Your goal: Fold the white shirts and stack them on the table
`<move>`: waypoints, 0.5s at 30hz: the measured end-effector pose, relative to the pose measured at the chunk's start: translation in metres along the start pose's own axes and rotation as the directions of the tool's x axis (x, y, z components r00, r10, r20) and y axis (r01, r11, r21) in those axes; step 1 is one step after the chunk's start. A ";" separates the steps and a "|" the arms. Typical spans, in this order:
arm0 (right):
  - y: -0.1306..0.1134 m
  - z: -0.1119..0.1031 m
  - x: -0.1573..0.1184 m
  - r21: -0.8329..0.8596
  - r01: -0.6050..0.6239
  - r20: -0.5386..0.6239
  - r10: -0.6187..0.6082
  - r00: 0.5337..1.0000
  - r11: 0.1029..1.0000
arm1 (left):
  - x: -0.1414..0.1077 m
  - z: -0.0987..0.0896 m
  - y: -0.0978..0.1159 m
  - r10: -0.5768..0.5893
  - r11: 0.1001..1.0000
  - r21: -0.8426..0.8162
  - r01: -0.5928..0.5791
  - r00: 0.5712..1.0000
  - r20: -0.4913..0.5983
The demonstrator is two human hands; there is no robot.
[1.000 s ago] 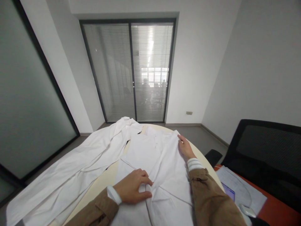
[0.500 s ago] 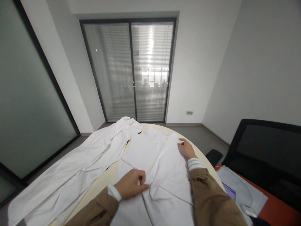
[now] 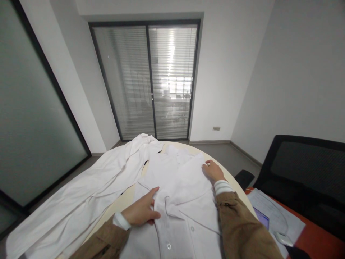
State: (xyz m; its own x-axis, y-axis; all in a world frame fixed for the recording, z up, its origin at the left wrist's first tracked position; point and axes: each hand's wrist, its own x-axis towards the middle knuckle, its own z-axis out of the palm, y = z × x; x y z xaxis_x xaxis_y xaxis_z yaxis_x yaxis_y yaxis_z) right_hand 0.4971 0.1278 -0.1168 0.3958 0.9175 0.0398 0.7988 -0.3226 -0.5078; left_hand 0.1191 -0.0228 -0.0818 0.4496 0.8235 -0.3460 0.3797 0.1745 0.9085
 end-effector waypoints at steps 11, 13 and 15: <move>0.004 0.004 0.000 -0.016 0.106 -0.046 -0.106 0.993 0.994 | -0.001 -0.029 -0.008 0.050 0.982 0.189 -0.009 0.975 -0.215; 0.005 0.004 0.000 -0.010 0.123 -0.041 -0.123 0.992 0.992 | -0.005 -0.033 -0.009 0.058 0.949 0.316 -0.010 0.988 -0.142; 0.005 0.005 0.001 -0.003 0.133 -0.035 -0.133 0.991 0.991 | -0.008 -0.039 -0.011 0.053 0.914 0.406 -0.008 0.994 -0.100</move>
State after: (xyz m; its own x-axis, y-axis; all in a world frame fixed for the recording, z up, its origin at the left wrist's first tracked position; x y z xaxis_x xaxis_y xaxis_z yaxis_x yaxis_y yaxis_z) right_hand 0.4993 0.1281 -0.1234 0.3018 0.9435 0.1368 0.8456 -0.1986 -0.4955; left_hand 0.0799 -0.0101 -0.0801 0.3865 0.8812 -0.2722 0.6713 -0.0663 0.7382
